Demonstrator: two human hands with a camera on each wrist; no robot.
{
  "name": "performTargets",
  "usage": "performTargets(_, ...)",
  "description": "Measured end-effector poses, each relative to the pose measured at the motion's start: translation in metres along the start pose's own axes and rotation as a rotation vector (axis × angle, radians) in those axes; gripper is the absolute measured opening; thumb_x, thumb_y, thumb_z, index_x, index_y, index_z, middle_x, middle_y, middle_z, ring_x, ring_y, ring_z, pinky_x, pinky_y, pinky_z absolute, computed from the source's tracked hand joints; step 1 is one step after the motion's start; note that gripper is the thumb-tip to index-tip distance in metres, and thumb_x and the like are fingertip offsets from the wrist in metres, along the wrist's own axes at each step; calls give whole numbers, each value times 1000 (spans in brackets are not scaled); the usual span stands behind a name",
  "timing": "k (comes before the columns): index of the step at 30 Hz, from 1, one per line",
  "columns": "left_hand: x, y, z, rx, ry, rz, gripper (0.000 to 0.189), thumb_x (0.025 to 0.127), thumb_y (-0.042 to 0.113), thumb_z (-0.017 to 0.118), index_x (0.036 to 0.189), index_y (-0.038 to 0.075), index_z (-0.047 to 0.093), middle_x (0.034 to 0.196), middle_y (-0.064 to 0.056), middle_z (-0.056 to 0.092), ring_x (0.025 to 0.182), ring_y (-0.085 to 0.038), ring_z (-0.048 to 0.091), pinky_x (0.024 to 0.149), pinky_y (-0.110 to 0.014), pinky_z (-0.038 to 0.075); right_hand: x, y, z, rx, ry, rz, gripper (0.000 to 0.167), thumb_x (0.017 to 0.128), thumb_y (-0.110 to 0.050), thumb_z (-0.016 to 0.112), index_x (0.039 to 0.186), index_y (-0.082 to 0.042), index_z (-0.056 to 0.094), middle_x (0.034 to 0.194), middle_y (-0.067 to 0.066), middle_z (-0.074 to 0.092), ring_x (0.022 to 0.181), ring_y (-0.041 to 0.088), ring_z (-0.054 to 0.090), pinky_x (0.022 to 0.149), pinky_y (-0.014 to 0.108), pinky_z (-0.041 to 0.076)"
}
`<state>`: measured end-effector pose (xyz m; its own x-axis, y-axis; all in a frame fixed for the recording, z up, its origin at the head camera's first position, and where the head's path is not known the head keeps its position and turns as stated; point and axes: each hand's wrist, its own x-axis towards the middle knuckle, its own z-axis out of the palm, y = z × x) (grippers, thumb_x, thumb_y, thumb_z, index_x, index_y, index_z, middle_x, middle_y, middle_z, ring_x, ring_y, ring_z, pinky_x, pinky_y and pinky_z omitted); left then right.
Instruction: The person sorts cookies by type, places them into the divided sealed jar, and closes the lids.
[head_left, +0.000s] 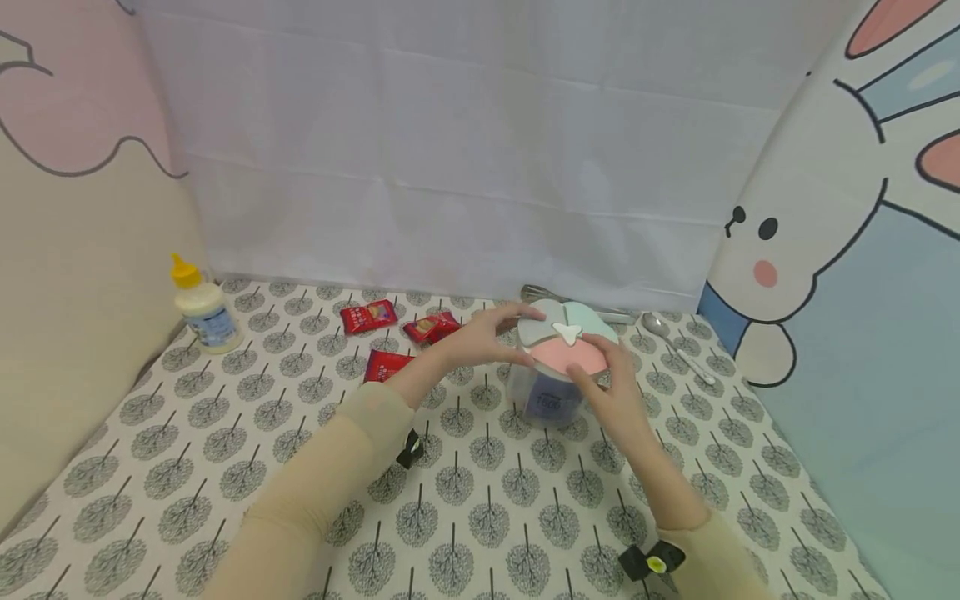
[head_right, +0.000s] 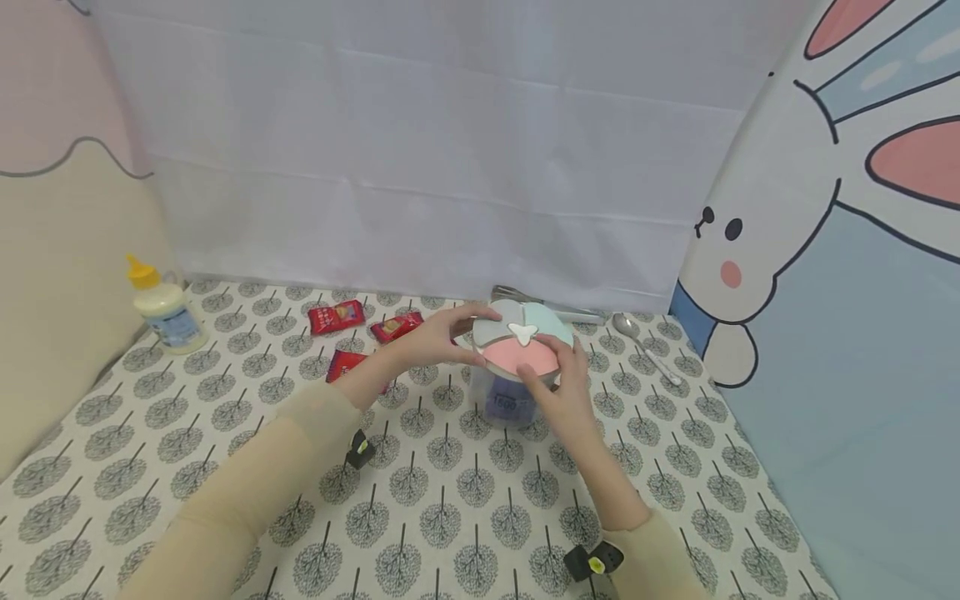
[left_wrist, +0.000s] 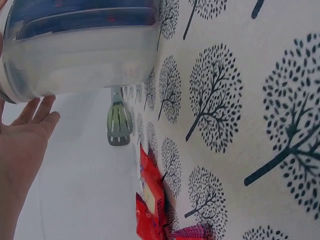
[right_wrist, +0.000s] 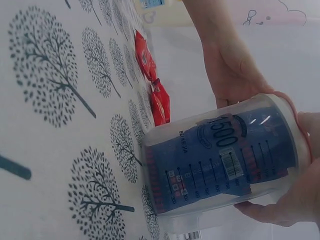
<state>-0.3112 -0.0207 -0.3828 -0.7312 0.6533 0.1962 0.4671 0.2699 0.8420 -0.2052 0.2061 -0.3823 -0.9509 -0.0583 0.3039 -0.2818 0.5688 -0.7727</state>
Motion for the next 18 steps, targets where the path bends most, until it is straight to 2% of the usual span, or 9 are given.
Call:
performTargets(1, -1, 0, 2, -8, 15, 9, 74, 70, 35, 83, 135, 31, 48, 144, 10, 40, 133, -13, 39, 111, -31, 32, 1, 2, 0, 5, 12, -16, 51, 93, -30, 57, 139, -14, 41, 146, 17, 30, 140, 42, 17, 104, 70, 21)
performTargets(6, -4, 4, 13, -35, 121, 36, 73, 66, 32, 85, 131, 22, 53, 142, 5, 45, 131, -17, 41, 105, -31, 41, 10, 11, -2, 2, 52, -71, 41, 92, -27, 58, 130, -13, 51, 148, 19, 30, 141, 43, 12, 101, 72, 23)
performTargets(8, -7, 9, 18, -23, 175, 17, 73, 64, 32, 86, 129, 22, 55, 144, 3, 43, 134, -19, 38, 103, -32, 43, 13, 12, -3, -3, 61, -86, 38, 92, -27, 58, 126, -11, 55, 146, 18, 33, 141, 43, 16, 97, 68, 35)
performTargets(10, -10, 14, 23, -8, 230, -15, 73, 62, 32, 87, 128, 22, 57, 146, 1, 40, 136, -21, 34, 102, -33, 44, 18, 12, -4, -10, 69, -93, 35, 91, -28, 59, 121, -11, 57, 142, 16, 41, 136, 40, 29, 90, 59, 46)
performTargets(11, -12, 17, 26, -3, 254, -32, 73, 62, 33, 87, 127, 22, 57, 147, 0, 39, 136, -21, 34, 101, -33, 44, 20, 12, -5, -20, 71, -88, 33, 91, -29, 59, 119, -12, 59, 142, 15, 42, 136, 39, 30, 88, 55, 48)
performTargets(14, -18, 24, 35, 16, 330, -79, 72, 61, 35, 87, 125, 22, 59, 145, -2, 41, 131, -22, 40, 99, -35, 46, 29, 12, -9, -15, 32, -68, 30, 91, -30, 61, 115, -13, 61, 139, 13, 46, 124, 36, 45, 82, 47, 51)
performTargets(18, -29, 33, 45, 71, 408, -128, 74, 61, 45, 85, 127, 24, 58, 143, -5, 41, 126, -26, 44, 98, -44, 47, 43, 14, -16, 3, -71, -72, 28, 89, -31, 64, 111, -13, 63, 146, 7, 41, 127, 36, 43, 93, 57, 45)
